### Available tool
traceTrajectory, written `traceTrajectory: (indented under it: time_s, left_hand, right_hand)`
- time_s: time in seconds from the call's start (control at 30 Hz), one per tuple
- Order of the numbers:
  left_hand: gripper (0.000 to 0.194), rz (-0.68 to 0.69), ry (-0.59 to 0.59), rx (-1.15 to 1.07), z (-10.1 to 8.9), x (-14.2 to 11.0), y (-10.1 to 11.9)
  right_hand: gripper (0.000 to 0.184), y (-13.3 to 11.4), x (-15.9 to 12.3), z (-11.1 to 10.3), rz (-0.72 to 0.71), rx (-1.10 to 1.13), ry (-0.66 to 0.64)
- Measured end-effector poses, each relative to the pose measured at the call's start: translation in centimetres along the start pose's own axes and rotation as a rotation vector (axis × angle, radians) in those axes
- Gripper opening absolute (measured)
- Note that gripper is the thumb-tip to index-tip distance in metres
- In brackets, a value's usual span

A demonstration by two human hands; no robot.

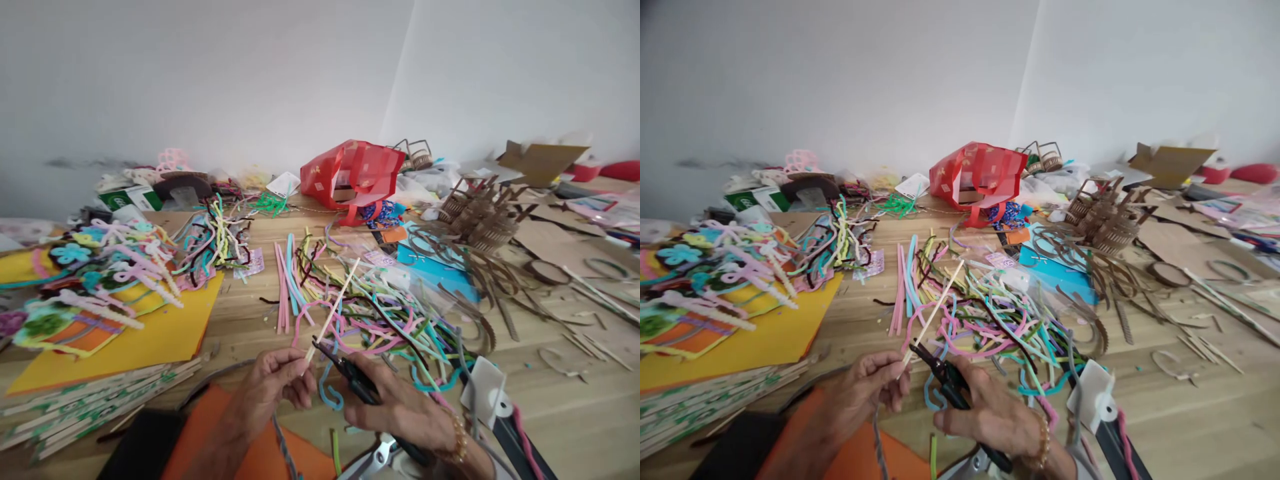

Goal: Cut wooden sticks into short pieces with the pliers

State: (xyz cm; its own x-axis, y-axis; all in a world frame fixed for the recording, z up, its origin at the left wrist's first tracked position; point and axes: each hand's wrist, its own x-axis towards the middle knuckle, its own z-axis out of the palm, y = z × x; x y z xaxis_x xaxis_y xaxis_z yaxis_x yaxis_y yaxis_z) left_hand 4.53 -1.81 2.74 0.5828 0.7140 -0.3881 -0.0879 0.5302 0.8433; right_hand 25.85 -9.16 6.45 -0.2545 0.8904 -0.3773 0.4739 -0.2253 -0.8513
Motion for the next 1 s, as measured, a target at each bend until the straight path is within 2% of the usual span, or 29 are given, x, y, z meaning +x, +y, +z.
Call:
traceTrajectory:
  time_s: [0.23,0.47,1.0]
  left_hand:
    - [0.033,-0.035,-0.019,0.082,0.2,0.1,-0.8]
    - [0.038,-0.053,-0.011,0.108,0.2,0.1,-1.0]
    - [0.037,-0.068,-0.047,0.139,0.0,0.0,-0.9]
  right_hand:
    - [0.030,0.4,0.8,0.2,-0.058,0.216,-0.133]
    - [0.031,1.1,1.4,0.7,-0.058,0.313,-0.159]
    - [0.029,1.4,1.7,1.0,-0.066,0.326,-0.178]
